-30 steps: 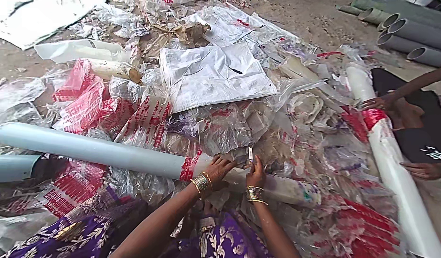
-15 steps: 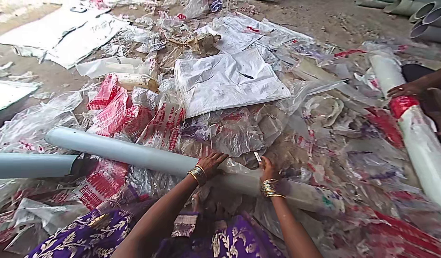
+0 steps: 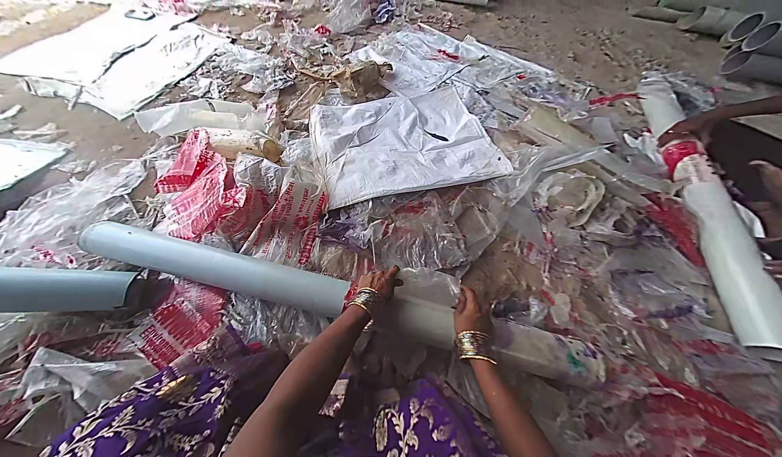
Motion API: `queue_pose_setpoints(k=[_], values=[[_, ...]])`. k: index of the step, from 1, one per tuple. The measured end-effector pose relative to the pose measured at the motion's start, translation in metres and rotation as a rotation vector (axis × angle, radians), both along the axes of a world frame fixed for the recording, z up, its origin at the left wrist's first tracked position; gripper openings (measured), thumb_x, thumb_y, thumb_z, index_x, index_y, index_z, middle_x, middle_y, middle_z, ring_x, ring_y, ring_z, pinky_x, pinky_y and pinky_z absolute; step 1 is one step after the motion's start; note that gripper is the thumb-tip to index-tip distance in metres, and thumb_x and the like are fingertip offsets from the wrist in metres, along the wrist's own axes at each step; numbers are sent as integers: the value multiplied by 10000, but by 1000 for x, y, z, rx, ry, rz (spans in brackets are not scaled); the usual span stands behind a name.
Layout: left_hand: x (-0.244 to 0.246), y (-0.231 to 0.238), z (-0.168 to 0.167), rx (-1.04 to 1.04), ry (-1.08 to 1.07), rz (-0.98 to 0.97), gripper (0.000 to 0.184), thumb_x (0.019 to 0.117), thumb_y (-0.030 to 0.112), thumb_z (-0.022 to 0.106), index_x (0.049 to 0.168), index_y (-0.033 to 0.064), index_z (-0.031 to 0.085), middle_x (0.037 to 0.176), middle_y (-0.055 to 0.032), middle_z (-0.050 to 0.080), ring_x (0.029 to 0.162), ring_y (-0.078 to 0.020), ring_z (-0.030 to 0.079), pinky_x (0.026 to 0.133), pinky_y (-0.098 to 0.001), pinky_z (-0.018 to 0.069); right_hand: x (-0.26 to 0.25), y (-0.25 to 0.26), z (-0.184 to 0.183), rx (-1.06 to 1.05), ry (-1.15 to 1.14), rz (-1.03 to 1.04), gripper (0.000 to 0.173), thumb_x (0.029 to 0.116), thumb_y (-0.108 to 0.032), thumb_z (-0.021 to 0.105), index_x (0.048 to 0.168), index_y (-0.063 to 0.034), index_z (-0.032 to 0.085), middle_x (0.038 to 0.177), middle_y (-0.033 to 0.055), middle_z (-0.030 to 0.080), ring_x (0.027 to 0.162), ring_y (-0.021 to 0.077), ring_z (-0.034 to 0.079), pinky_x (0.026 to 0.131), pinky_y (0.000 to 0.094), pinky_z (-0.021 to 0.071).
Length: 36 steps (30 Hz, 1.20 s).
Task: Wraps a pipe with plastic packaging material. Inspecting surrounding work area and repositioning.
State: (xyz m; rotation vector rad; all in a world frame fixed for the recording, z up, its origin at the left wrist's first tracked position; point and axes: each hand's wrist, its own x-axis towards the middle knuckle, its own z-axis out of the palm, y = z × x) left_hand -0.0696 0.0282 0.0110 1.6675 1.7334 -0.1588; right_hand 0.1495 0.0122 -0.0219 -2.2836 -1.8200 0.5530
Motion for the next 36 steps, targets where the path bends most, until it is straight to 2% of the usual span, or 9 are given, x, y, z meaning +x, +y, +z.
queue_pose_setpoints(k=[8, 13, 15, 19, 22, 25, 28, 32, 36], values=[[6, 56, -17, -205, 15, -253, 550, 1044, 427, 574, 1441, 47, 560, 1465, -256, 552, 1409, -445, 476, 1135, -674, 349, 2, -39, -24, 426, 32, -32, 351, 1021, -46, 515, 1334, 61, 633, 1095, 300, 731, 923, 497, 731, 834, 633, 555], [7, 28, -1, -35, -6, -137, 804, 1037, 359, 603, 1672, 222, 130, 1569, -260, 437, 1479, -472, 363, 1191, -685, 220, 6, -49, -37, 581, 22, -27, 338, 992, -48, 506, 1257, 77, 674, 1021, 286, 744, 870, 480, 736, 798, 613, 566], [16, -8, 1, 317, 25, -65, 752, 1000, 226, 636, 1651, 235, 259, 1664, -217, 306, 1563, -447, 201, 1231, -675, 85, 6, -51, -37, 585, 33, -20, 334, 994, -43, 504, 1253, 83, 674, 1017, 286, 745, 871, 486, 734, 802, 616, 564], [32, -54, -20, 1080, 9, -206, 580, 792, -96, 708, 1272, 230, 724, 1459, -120, 613, 1343, -441, 563, 1011, -699, 414, 6, -54, -28, 506, 48, -11, 445, 869, 97, 553, 1304, 87, 641, 1020, 299, 739, 889, 503, 728, 816, 642, 547], [31, -49, -28, 777, -259, -293, 529, 867, -115, 570, 1335, 112, 670, 1443, -97, 624, 1398, -340, 530, 1140, -651, 345, 8, -55, -28, 490, 84, -22, 498, 827, 126, 568, 1319, 83, 636, 1027, 306, 734, 901, 514, 718, 837, 653, 533], [19, -26, -23, 243, -342, -355, 719, 993, 366, 647, 1622, 203, 339, 1653, -97, 379, 1569, -322, 257, 1218, -713, 21, 12, -49, -26, 451, 210, -68, 356, 1025, -46, 505, 1335, 73, 634, 1082, 308, 732, 951, 513, 721, 875, 661, 528], [27, -19, -25, 121, -260, -416, 819, 867, 558, 760, 1577, 340, 416, 1588, -99, 462, 1493, -374, 375, 1171, -760, 141, 32, -45, -9, 325, 434, -103, 342, 1040, -27, 501, 1336, 108, 607, 1115, 295, 721, 1021, 418, 715, 972, 553, 522], [32, -20, -23, 116, -154, -472, 499, 1047, 536, 495, 1483, 302, 565, 1427, -103, 636, 1338, -351, 565, 1168, -624, 284, 51, -57, 21, 115, 598, -221, 312, 1036, 15, 502, 1319, 124, 579, 972, 184, 713, 820, 157, 691, 804, 301, 569], [33, -30, -25, 214, -140, -512, 486, 1091, 462, 423, 1471, 204, 580, 1296, -196, 690, 1205, -416, 640, 1113, -641, 334, 30, -91, 40, -105, 774, -451, 308, 1073, -3, 443, 1362, 104, 453, 877, 144, 705, 645, 131, 704, 611, 282, 592]])
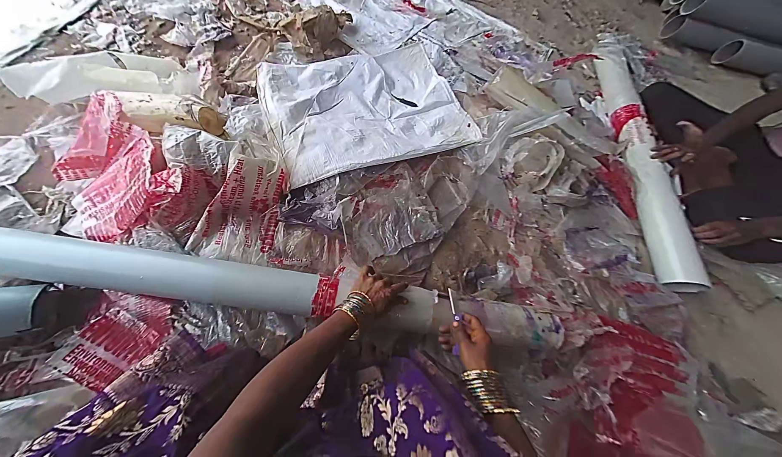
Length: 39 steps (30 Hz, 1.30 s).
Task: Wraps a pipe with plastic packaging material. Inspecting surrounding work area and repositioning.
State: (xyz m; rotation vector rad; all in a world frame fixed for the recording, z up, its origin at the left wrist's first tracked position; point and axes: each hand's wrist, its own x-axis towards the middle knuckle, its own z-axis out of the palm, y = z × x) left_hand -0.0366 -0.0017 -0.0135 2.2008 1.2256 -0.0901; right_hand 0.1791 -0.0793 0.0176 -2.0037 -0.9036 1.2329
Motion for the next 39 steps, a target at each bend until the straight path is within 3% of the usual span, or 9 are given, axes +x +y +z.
queue_pose_setpoints(k=[2, 9, 13, 20, 24, 30, 34, 37, 39], values=[[1, -3, -2, 9, -3, 12, 486, 1093, 455, 415, 1474, 200, 577, 1276, -198, 697, 1197, -414, 645, 1094, -641, 350, -16, -18, -14, 50, 30, -1, 359, 1062, -4, 458, 1387, 120, 368, 820, 155, 709, 611, 144, 716, 590, 292, 608], [10, 17, 13, -186, 109, 155, 524, 1090, 517, 373, 1493, 235, 553, 1326, -193, 679, 1251, -420, 614, 1137, -640, 320, -50, -41, -82, 446, -188, 24, 405, 978, -65, 550, 1245, 221, 450, 763, 209, 692, 590, 151, 689, 602, 297, 586], [10, 18, 14, -171, 115, 172, 531, 1088, 524, 375, 1482, 222, 563, 1304, -210, 684, 1235, -428, 621, 1135, -640, 322, -52, -32, -73, 322, -309, 22, 324, 996, -113, 588, 1144, 175, 573, 750, 210, 721, 618, 286, 715, 650, 454, 593], [10, 17, 14, -175, 110, 187, 537, 1086, 526, 375, 1481, 213, 563, 1327, -209, 673, 1263, -427, 603, 1148, -639, 303, -66, -4, -31, -85, -310, 91, 352, 1104, -147, 442, 1080, 121, 669, 920, 244, 712, 884, 349, 688, 876, 525, 508], [10, 18, 12, -179, 117, 185, 544, 1089, 527, 361, 1483, 208, 558, 1316, -210, 677, 1252, -425, 610, 1143, -636, 308, -76, 4, -20, -166, -191, -32, 413, 1140, -234, 353, 1095, 64, 635, 699, 76, 664, 555, 121, 630, 601, 306, 552], [11, 15, 12, -167, 114, 184, 539, 1092, 516, 361, 1475, 194, 561, 1315, -213, 675, 1243, -428, 613, 1138, -639, 314, -79, -7, -29, -118, -257, 9, 378, 1121, -176, 406, 1063, 93, 665, 831, 174, 689, 735, 229, 662, 768, 413, 539], [11, 15, 12, -186, 121, 182, 547, 1094, 516, 347, 1475, 187, 560, 1314, -215, 674, 1248, -427, 611, 1137, -644, 312, -83, 1, -23, -136, -194, -77, 394, 1137, -207, 358, 1073, 77, 623, 674, 81, 637, 524, 118, 607, 566, 297, 541], [12, 15, 13, -184, 126, 189, 553, 1094, 521, 345, 1483, 188, 552, 1321, -210, 672, 1248, -426, 611, 1136, -644, 312, -80, -9, -36, -112, -287, 6, 369, 1112, -170, 418, 1069, 93, 673, 852, 198, 710, 768, 282, 690, 797, 471, 542], [12, 15, 14, -189, 130, 190, 550, 1095, 519, 345, 1487, 190, 548, 1324, -213, 670, 1250, -427, 609, 1138, -646, 312, -83, -11, -36, -112, -286, 18, 362, 1108, -162, 426, 1070, 99, 673, 900, 224, 714, 822, 311, 695, 836, 496, 534]])
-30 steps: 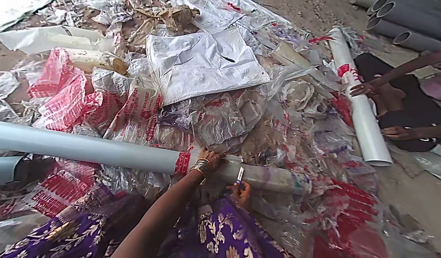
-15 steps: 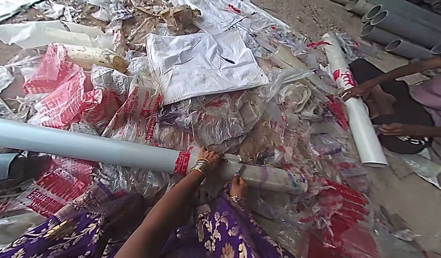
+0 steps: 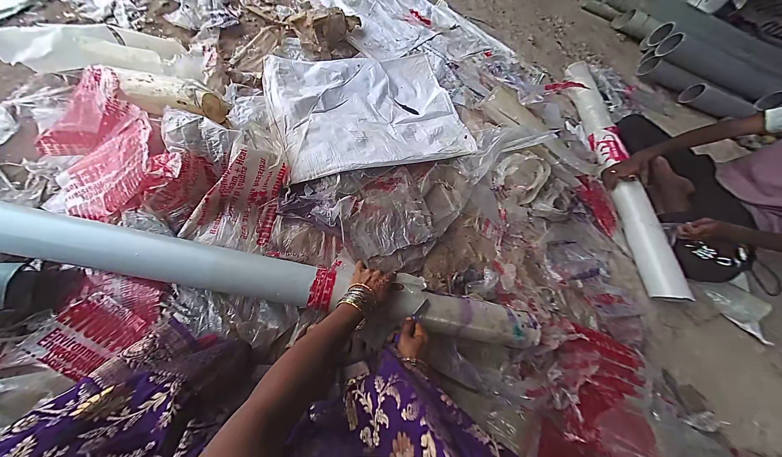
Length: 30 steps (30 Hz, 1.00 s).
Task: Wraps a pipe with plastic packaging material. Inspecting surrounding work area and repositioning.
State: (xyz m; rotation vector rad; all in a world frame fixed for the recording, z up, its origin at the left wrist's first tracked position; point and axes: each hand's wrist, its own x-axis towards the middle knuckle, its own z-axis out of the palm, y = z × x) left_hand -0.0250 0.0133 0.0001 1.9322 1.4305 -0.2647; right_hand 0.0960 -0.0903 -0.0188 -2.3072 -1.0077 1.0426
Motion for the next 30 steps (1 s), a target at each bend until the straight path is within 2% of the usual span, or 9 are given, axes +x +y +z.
queue_pose_setpoints(k=[5, 8, 10, 13, 14, 19, 23, 28, 30], values=[[0, -1, 0, -4, -9, 0, 556, 1098, 514, 335, 1478, 172, 555, 1318, -223, 669, 1251, -434, 606, 1131, -651, 312, -5, 14, 10, -7, 109, -136, 400, 1137, -214, 359, 1073, 84, 619, 681, 87, 636, 518, 117, 600, 551, 292, 532], [0, -4, 0, 17, -19, 14, 562, 1098, 517, 332, 1475, 167, 557, 1306, -215, 679, 1243, -426, 614, 1129, -641, 317, -4, -1, -1, 34, 25, -48, 360, 1105, -147, 429, 1054, 115, 671, 855, 208, 694, 776, 282, 667, 799, 467, 530], [0, -3, 1, 3, -10, 7, 578, 1098, 531, 321, 1492, 170, 540, 1299, -219, 679, 1236, -425, 616, 1129, -636, 314, -5, 1, 4, 10, 33, -27, 364, 1109, -152, 426, 1062, 109, 675, 887, 214, 700, 817, 288, 669, 832, 475, 519], [0, -4, 0, -13, -8, 6, 569, 1096, 524, 335, 1494, 171, 537, 1301, -224, 676, 1234, -426, 616, 1127, -637, 310, -6, 12, 12, -21, 106, -129, 399, 1136, -219, 365, 1066, 77, 624, 687, 82, 624, 523, 111, 581, 555, 287, 517], [0, -5, 0, -4, -8, 6, 566, 1097, 519, 338, 1492, 168, 539, 1301, -224, 677, 1232, -425, 618, 1122, -637, 315, -6, 12, 10, -12, 112, -144, 401, 1136, -221, 365, 1060, 79, 620, 666, 75, 613, 499, 103, 566, 533, 279, 506], [1, -4, 0, 12, -7, 11, 564, 1099, 514, 333, 1494, 168, 538, 1310, -218, 675, 1247, -418, 612, 1131, -631, 313, -3, -1, 5, -31, 41, -12, 385, 1117, -161, 407, 1060, 108, 677, 918, 222, 702, 853, 303, 670, 860, 483, 514], [-1, -5, 1, 0, -19, 6, 552, 1100, 497, 347, 1500, 165, 530, 1310, -229, 671, 1245, -428, 609, 1133, -633, 306, -1, 17, 14, -8, 162, -146, 400, 1139, -211, 356, 1052, 90, 605, 628, 48, 569, 456, 59, 512, 476, 225, 457], [-1, -8, 1, 27, -22, -1, 561, 1100, 502, 337, 1500, 156, 526, 1340, -204, 664, 1247, -415, 612, 1127, -633, 310, -4, 5, 19, -65, 167, -117, 407, 1137, -210, 357, 1064, 88, 623, 639, 50, 581, 497, 80, 522, 547, 261, 475], [-2, -7, 1, 21, -26, 5, 555, 1100, 495, 342, 1502, 159, 526, 1322, -212, 672, 1243, -419, 613, 1131, -633, 303, -4, 14, 20, -62, 191, -153, 397, 1137, -212, 362, 1053, 84, 613, 621, 40, 570, 461, 61, 503, 492, 234, 450]])
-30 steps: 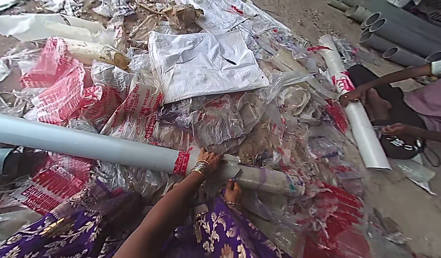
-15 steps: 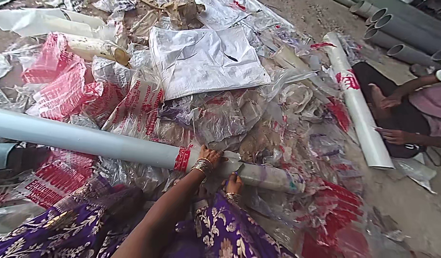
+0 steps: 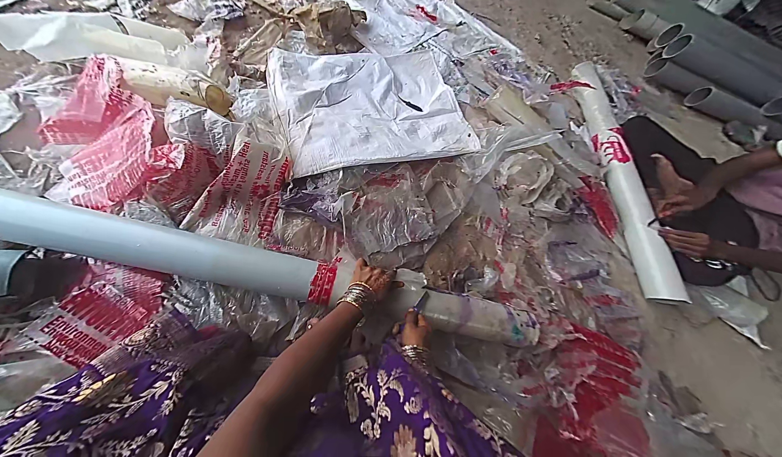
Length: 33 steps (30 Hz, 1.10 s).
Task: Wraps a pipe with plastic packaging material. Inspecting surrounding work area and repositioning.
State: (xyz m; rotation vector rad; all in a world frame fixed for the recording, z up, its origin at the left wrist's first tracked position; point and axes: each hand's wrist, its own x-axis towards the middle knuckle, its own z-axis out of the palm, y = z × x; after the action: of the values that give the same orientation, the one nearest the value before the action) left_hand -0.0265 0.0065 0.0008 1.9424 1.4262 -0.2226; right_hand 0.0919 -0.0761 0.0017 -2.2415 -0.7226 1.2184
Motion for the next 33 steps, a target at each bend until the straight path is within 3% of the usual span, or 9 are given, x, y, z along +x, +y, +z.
queue_pose_setpoints(k=[8, 10, 12, 15, 18, 20, 24, 27, 33], values=[[0, -4, -3, 32, -19, -11, 558, 1096, 506, 353, 1487, 157, 543, 1331, -205, 668, 1248, -417, 610, 1127, -634, 315, 22, 6, 18, 46, 139, -93, 368, 1133, -212, 389, 1015, 71, 593, 519, 3, 503, 366, 32, 438, 371, 185, 366], [-2, -6, -6, 60, -37, -20, 534, 1092, 494, 377, 1471, 166, 565, 1318, -198, 674, 1243, -402, 614, 1132, -622, 313, 41, 9, 23, 132, 140, -107, 366, 1138, -213, 366, 1019, 58, 580, 521, 19, 558, 370, 55, 509, 364, 199, 418], [-4, -11, -13, 148, -100, -16, 518, 1083, 475, 426, 1487, 177, 554, 1379, -191, 643, 1315, -408, 567, 1160, -631, 276, 67, 8, 16, 243, 28, 21, 334, 1124, -149, 385, 1016, 74, 609, 639, 49, 676, 512, 72, 635, 512, 222, 523], [-6, -15, -16, 333, -226, -10, 520, 1042, 398, 554, 1539, 254, 497, 1605, -155, 443, 1503, -444, 342, 1166, -689, 228, 95, 6, 9, 345, -211, 321, 266, 1073, -37, 442, 1153, 112, 647, 945, 171, 759, 872, 244, 737, 845, 419, 575], [7, -19, -22, 529, -413, -107, 632, 893, 3, 663, 1436, 321, 608, 1605, -171, 437, 1498, -547, 281, 1102, -796, 229, 106, -2, 1, 501, -455, 526, 298, 997, 58, 470, 1202, 119, 678, 988, 252, 727, 913, 373, 711, 876, 505, 558], [20, -11, -19, 366, -460, -211, 620, 880, -96, 583, 1376, 268, 669, 1607, -114, 450, 1538, -489, 231, 1160, -759, 166, 118, -5, -10, 650, -616, 653, 315, 943, 16, 492, 1126, 67, 744, 936, 274, 701, 879, 452, 681, 817, 598, 521], [27, 26, -14, 9, -375, -251, 475, 975, 167, 644, 1445, 211, 594, 1541, -70, 536, 1426, -357, 485, 1096, -684, 370, 136, -9, -25, 709, -719, 765, 416, 1011, -202, 428, 1149, -3, 766, 908, 246, 680, 824, 456, 653, 746, 606, 502], [29, 38, -15, -121, -369, -221, 545, 907, 194, 780, 1427, 208, 619, 1500, -123, 566, 1374, -392, 530, 1089, -688, 390, 140, -8, -25, 728, -677, 768, 442, 1018, -262, 429, 1143, -22, 778, 920, 237, 685, 836, 439, 650, 759, 597, 493], [32, 45, -8, -104, -331, -186, 368, 1033, 196, 597, 1392, 139, 652, 1388, -183, 646, 1326, -436, 561, 1105, -676, 370, 131, -1, -26, 777, -684, 776, 384, 936, -276, 521, 1083, -70, 810, 881, 184, 705, 804, 402, 655, 701, 575, 479]])
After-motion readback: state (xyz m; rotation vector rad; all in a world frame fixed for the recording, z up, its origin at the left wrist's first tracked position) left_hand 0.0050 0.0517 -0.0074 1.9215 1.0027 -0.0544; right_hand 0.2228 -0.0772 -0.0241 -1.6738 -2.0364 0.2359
